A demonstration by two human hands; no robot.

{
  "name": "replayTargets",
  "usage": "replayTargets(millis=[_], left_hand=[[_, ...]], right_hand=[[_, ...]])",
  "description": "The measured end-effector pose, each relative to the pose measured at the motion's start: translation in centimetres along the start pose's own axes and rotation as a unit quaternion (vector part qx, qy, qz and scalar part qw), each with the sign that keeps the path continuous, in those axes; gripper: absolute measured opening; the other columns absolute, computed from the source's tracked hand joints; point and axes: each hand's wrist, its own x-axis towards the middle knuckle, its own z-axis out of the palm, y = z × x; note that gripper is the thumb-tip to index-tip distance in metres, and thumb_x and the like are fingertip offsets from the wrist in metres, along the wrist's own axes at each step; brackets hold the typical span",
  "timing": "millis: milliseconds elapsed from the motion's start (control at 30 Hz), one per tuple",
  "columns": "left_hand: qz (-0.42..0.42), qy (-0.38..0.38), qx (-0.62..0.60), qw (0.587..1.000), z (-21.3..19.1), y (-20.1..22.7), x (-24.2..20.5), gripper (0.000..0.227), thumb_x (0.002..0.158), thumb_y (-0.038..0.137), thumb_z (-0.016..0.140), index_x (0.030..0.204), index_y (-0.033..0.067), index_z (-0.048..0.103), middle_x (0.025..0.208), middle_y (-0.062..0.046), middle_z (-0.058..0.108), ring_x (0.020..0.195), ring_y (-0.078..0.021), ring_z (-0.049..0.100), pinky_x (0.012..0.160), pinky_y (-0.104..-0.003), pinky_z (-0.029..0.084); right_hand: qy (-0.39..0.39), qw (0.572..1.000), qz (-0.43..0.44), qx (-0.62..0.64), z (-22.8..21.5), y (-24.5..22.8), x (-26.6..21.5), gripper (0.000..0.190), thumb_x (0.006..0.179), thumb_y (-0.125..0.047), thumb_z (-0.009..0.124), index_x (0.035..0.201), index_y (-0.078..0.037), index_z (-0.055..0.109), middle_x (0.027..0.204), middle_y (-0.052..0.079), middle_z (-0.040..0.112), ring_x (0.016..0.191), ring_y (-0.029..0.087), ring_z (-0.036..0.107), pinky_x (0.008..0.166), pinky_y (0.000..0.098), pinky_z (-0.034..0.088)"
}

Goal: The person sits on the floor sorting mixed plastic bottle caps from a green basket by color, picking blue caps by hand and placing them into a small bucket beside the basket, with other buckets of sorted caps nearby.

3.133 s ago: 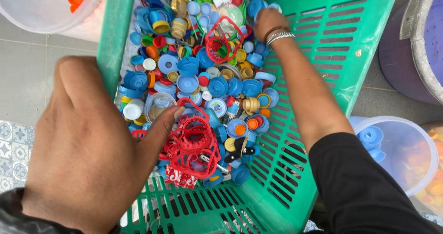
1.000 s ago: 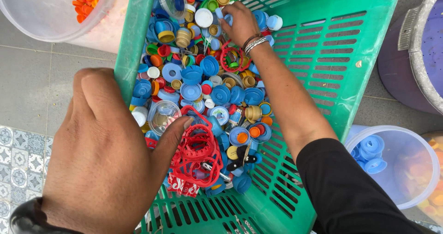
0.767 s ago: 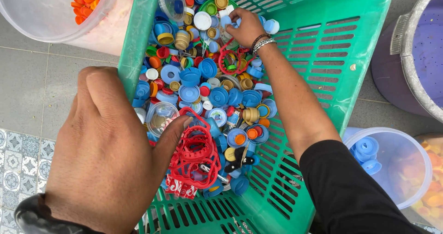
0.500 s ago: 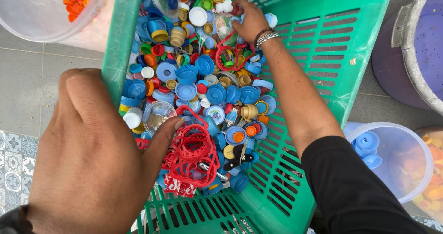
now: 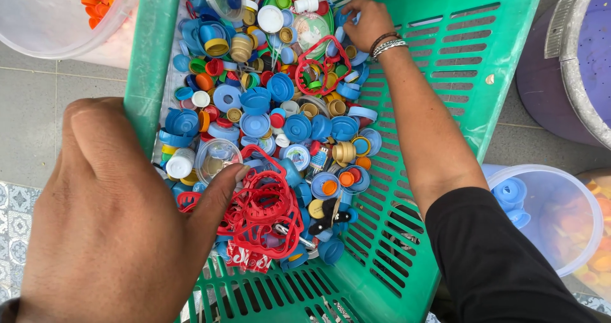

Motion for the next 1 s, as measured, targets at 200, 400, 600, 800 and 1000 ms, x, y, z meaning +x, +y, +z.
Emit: replayTargets(millis=[200, 400, 600, 800, 1000], left_hand=[[-0.011, -0.012, 0.007, 1.0, 0.3, 0.2, 0.0, 0.084, 0.074, 0.04, 0.092, 0.114, -0.0122, 0.04, 0.096, -0.027, 0.051, 0.078, -0.0476, 0.062, 0.061, -0.051, 0.052], [-0.031, -0.02, 0.025, 0.999, -0.1, 0.3, 0.0, 0.083, 0.075, 0.038, 0.092, 0.115, -0.0122, 0.04, 0.096, -0.027, 0.051, 0.077, -0.0474, 0.062, 0.06, -0.05, 0.052], [-0.031, -0.021, 0.033, 0.999, 0.1, 0.2, 0.0, 0.082, 0.076, 0.039, 0.092, 0.113, -0.0122, 0.04, 0.094, -0.027, 0.051, 0.077, -0.0474, 0.062, 0.061, -0.05, 0.051], [0.02, 0.035, 0.016, 0.999, 0.1, 0.2, -0.3, 0.078, 0.078, 0.038, 0.092, 0.11, -0.0124, 0.04, 0.099, -0.028, 0.052, 0.087, -0.0482, 0.061, 0.066, -0.05, 0.052], [0.057, 0.083, -0.019, 0.995, 1.1, -0.6, -0.6, 0.078, 0.077, 0.039, 0.091, 0.11, -0.0129, 0.042, 0.107, -0.032, 0.054, 0.098, -0.0478, 0.06, 0.078, -0.05, 0.054]], right_hand=[[-0.057, 0.994, -0.018, -0.095, -3.6, -2.9, -2.0, 0.039, 0.083, -0.019, 0.082, 0.121, -0.018, 0.074, 0.113, 0.013, 0.071, 0.105, 0.035, 0.068, 0.092, 0.0468, 0.056], [-0.001, 0.981, -0.066, -0.18, -0.4, -3.7, -2.7, 0.044, 0.075, -0.02, 0.086, 0.117, -0.014, 0.074, 0.114, 0.015, 0.068, 0.107, 0.039, 0.064, 0.084, 0.0495, 0.055], [0.001, 0.991, -0.082, -0.106, -0.9, -1.9, -2.1, 0.033, 0.089, -0.028, 0.082, 0.116, -0.011, 0.076, 0.11, 0.017, 0.071, 0.1, 0.039, 0.067, 0.086, 0.0491, 0.056], [-0.067, 0.988, -0.098, -0.096, -6.9, -2.0, -0.6, 0.038, 0.096, -0.04, 0.078, 0.11, -0.004, 0.077, 0.102, 0.021, 0.074, 0.094, 0.038, 0.071, 0.085, 0.0485, 0.057], [-0.18, 0.968, -0.131, -0.119, -22.4, -8.7, -7.1, 0.046, 0.091, -0.045, 0.075, 0.114, -0.005, 0.075, 0.1, 0.018, 0.075, 0.09, 0.032, 0.072, 0.083, 0.0446, 0.056]])
